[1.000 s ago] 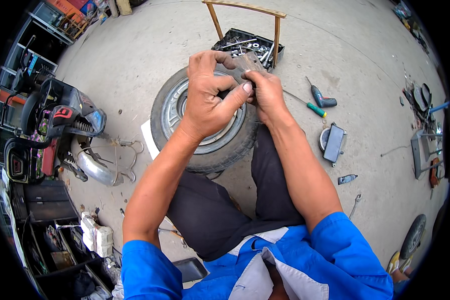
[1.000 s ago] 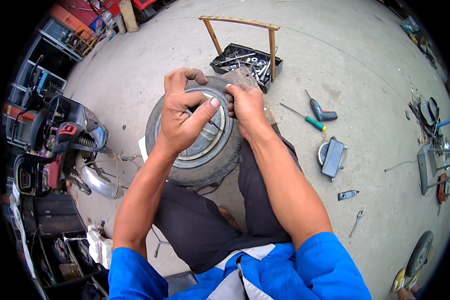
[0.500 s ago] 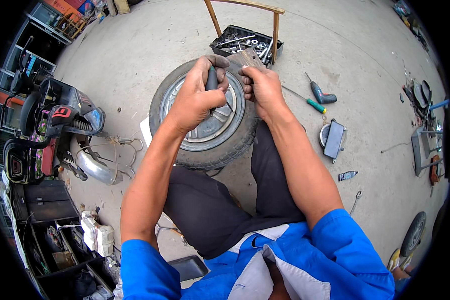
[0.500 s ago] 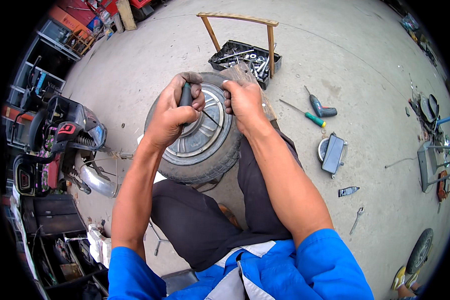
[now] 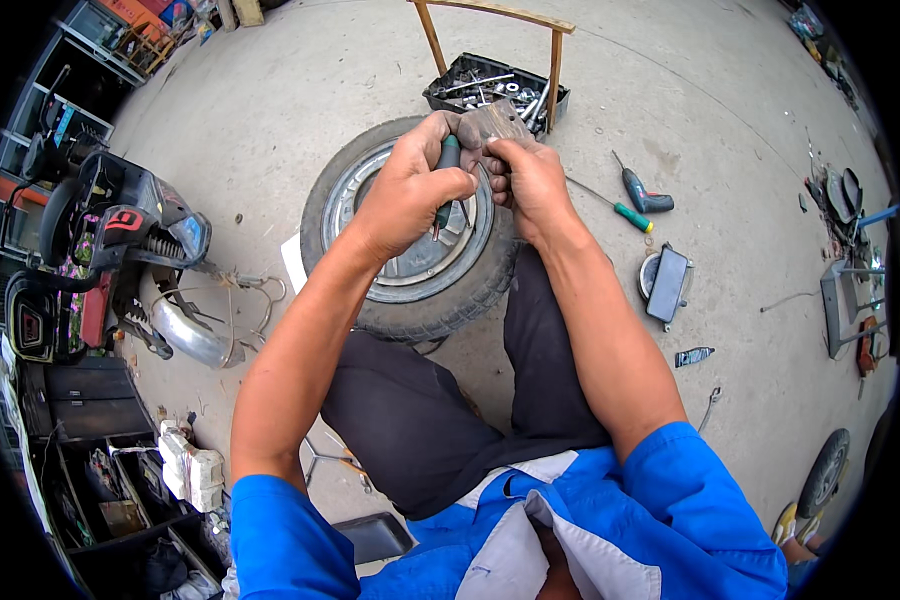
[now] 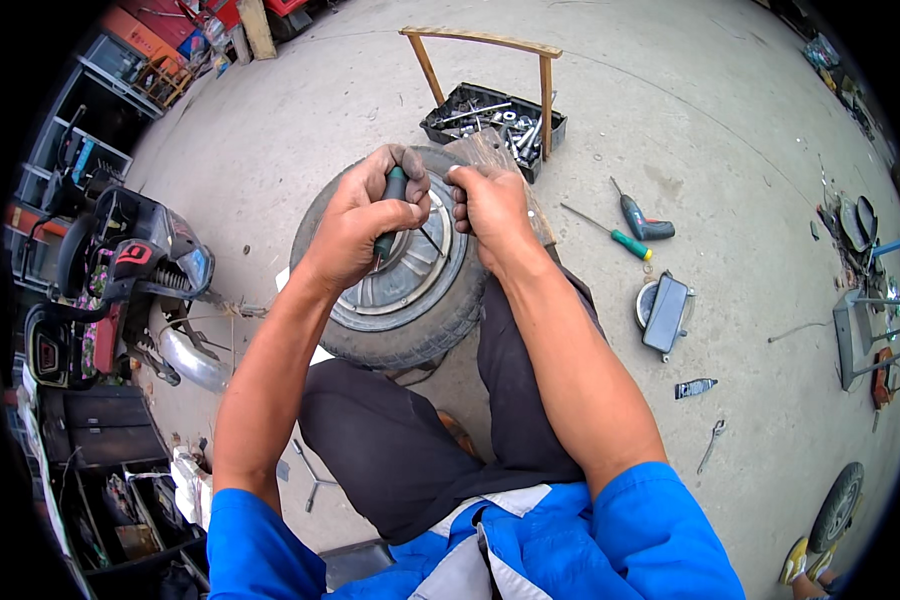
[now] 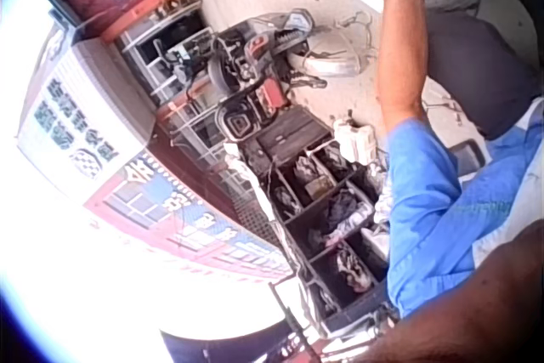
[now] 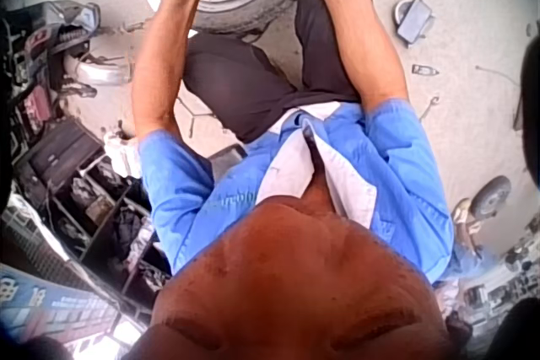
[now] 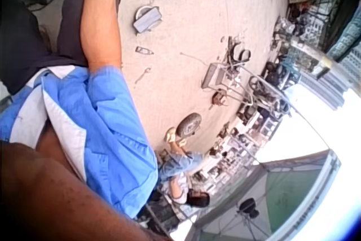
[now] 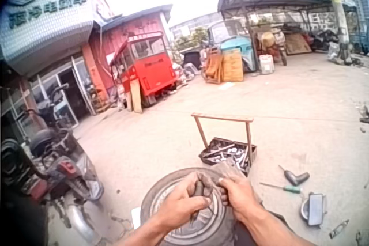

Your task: The person sits on the floor and uses a screwdriver to pry and adjust the tire bead on a wheel rim. They also use a hammer to tap the rim and a wrench to tighten the central nut.

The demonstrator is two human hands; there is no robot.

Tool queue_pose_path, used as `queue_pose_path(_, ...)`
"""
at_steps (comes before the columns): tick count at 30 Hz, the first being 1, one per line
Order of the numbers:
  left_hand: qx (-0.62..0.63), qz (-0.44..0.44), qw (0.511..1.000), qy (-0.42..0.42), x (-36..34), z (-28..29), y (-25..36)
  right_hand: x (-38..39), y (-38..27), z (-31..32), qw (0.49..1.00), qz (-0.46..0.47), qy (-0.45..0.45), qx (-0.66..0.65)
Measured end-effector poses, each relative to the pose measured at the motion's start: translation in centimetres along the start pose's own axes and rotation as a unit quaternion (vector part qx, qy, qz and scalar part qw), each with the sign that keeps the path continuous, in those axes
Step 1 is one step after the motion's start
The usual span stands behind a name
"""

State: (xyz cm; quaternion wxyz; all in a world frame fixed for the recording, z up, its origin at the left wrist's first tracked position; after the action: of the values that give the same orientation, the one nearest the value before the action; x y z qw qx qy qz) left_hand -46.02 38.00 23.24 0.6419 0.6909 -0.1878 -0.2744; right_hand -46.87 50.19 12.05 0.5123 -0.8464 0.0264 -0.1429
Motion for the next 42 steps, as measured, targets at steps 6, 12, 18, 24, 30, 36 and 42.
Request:
queue_pose_path(6,0.12,0.003,0.988,0.102,0.6,1.4,0.6,0.3,-0.2,-0.2,1.0,-0.007,-0.005,0.004)
queue_pose_path(12,0.117,-0.002,0.98,0.16,3.2,2.9,2.7,0.1,0.0,0.2,1.0,-0.009,-0.015,0.005)
queue_pose_path(18,0.118,-0.005,0.973,0.2,6.7,4.2,2.2,0.0,0.1,0.0,1.0,-0.012,-0.018,0.01)
queue_pose_path(24,0.098,-0.015,0.974,0.206,8.0,4.6,1.4,0.4,-0.1,-0.5,0.999,-0.011,-0.035,0.028)
queue_pose_path(30,0.105,-0.024,0.971,0.213,8.4,4.6,0.8,0.3,0.1,-0.4,0.999,-0.011,-0.035,0.028)
queue_pose_path(36,0.095,-0.02,0.97,0.224,8.5,4.5,0.7,0.6,-0.3,-0.5,0.999,-0.015,-0.028,0.038)
queue_pose_path(42,0.066,-0.033,0.955,0.288,9.6,3.6,1.0,0.7,-0.3,-0.4,0.999,-0.013,-0.028,0.038)
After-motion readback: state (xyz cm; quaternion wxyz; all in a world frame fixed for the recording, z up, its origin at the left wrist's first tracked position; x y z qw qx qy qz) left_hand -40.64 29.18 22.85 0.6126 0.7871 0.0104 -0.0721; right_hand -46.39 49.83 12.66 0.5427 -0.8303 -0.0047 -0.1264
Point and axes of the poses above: each hand's wrist, its own x-axis away from the middle knuckle, its own z-axis out of the back of the hand, y = z × x, the point moved 8 cm from there along -x, towards the middle knuckle, and after that the axes turned 4 degrees about x, right-handed, at the moved point
